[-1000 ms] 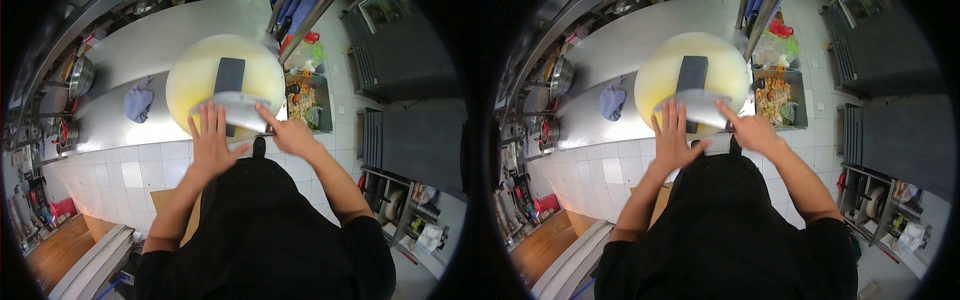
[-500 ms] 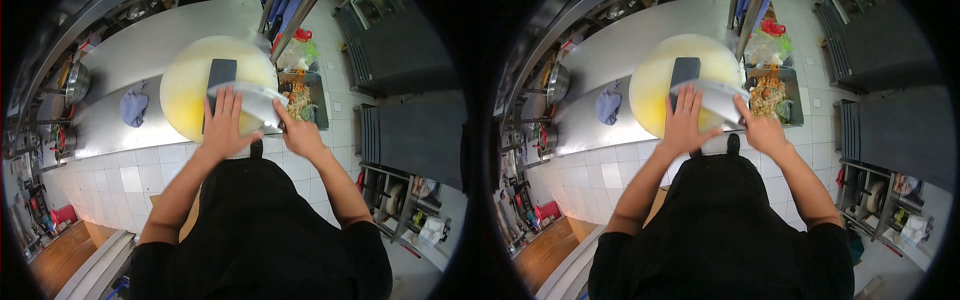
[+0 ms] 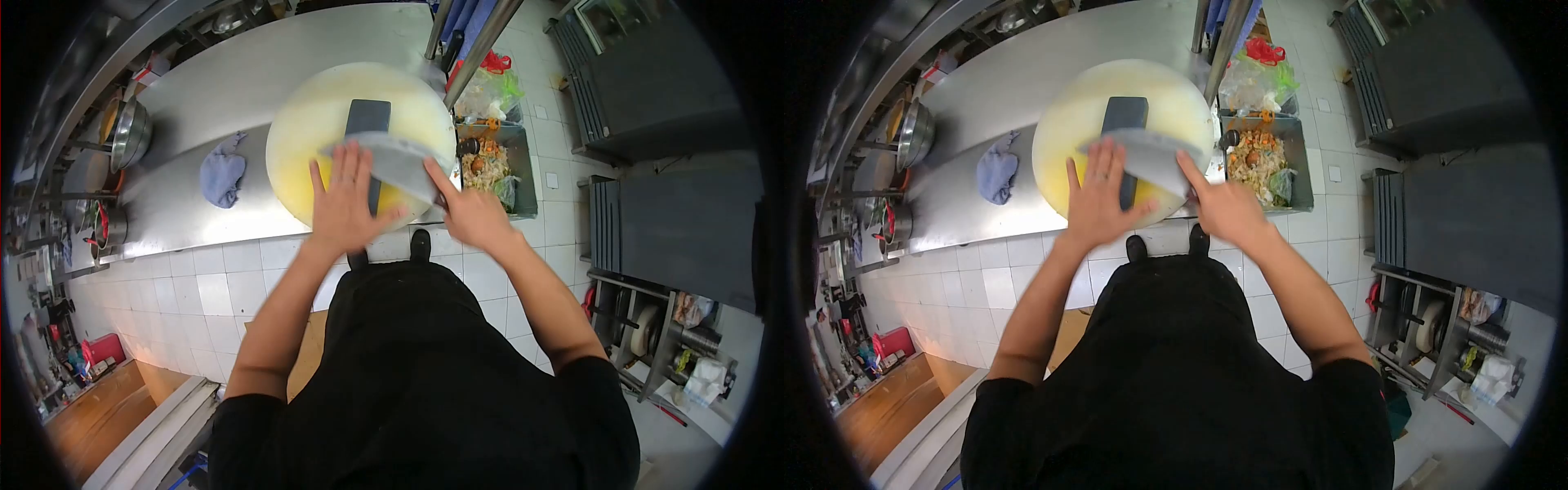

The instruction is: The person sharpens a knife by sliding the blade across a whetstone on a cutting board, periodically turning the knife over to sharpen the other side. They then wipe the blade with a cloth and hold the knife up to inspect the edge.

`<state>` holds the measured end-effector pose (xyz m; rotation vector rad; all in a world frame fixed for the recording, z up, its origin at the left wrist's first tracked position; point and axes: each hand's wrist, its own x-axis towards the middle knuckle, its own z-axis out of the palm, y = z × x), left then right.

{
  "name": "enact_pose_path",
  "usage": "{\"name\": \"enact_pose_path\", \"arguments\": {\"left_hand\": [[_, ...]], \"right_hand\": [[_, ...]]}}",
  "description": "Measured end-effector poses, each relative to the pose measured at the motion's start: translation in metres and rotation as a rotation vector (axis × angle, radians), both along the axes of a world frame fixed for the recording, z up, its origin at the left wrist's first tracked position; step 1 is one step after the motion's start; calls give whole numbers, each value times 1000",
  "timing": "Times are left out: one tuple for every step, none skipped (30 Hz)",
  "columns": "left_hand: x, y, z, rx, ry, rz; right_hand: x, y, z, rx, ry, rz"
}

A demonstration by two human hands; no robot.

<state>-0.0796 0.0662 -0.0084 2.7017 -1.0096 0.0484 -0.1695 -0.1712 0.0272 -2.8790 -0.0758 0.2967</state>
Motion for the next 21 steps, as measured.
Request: {"name": "enact_pose_path", "arguments": {"left_hand": [[27,-5,-2,1,-6,1],[52,-10,-4,28,-25,61],[62,-9,-5,55,-41,123],[59,-4,-3,55,-41,130],[55,2,-1,64,-23,135],[51,9,1,73,-6,138],[35,19,0,74,-8,141],[5,34,-2,47,-15,119],[-24,48,-2,21,-21,97],[-50,56,9,60,27,126],[-66,58,17,98,75,154],[-70,59,17,129,76,172],[-67,61,11,133,83,177],[-50,60,0,81,11,182],[-28,55,-8,26,-69,188],[-4,48,-3,42,-75,204],[13,43,2,45,-77,211],[28,38,5,95,-54,237],[32,35,8,143,-30,264],[26,37,10,144,-20,265],[11,42,10,143,-24,272]], "right_hand": [[28,0,-10,41,-33,-9],[50,0,-19,81,-63,-17],[63,3,-19,81,-65,-13],[74,4,-19,115,-46,3],[80,6,-17,150,-27,20],[74,9,-15,150,-28,26],[59,14,-13,157,31,58],[41,20,-10,166,92,89],[22,28,-6,169,94,89],[4,35,-2,137,136,137],[-2,38,1,104,177,183],[4,38,2,106,181,184],[13,38,1,83,199,195],[27,37,0,57,212,207],[48,33,-5,55,207,216],[70,29,-14,88,115,212],[83,28,-18,123,26,207],[86,27,-19,125,25,212],[89,26,-20,153,24,202],[92,25,-19,180,19,192],[86,25,-17,179,16,199]]}}
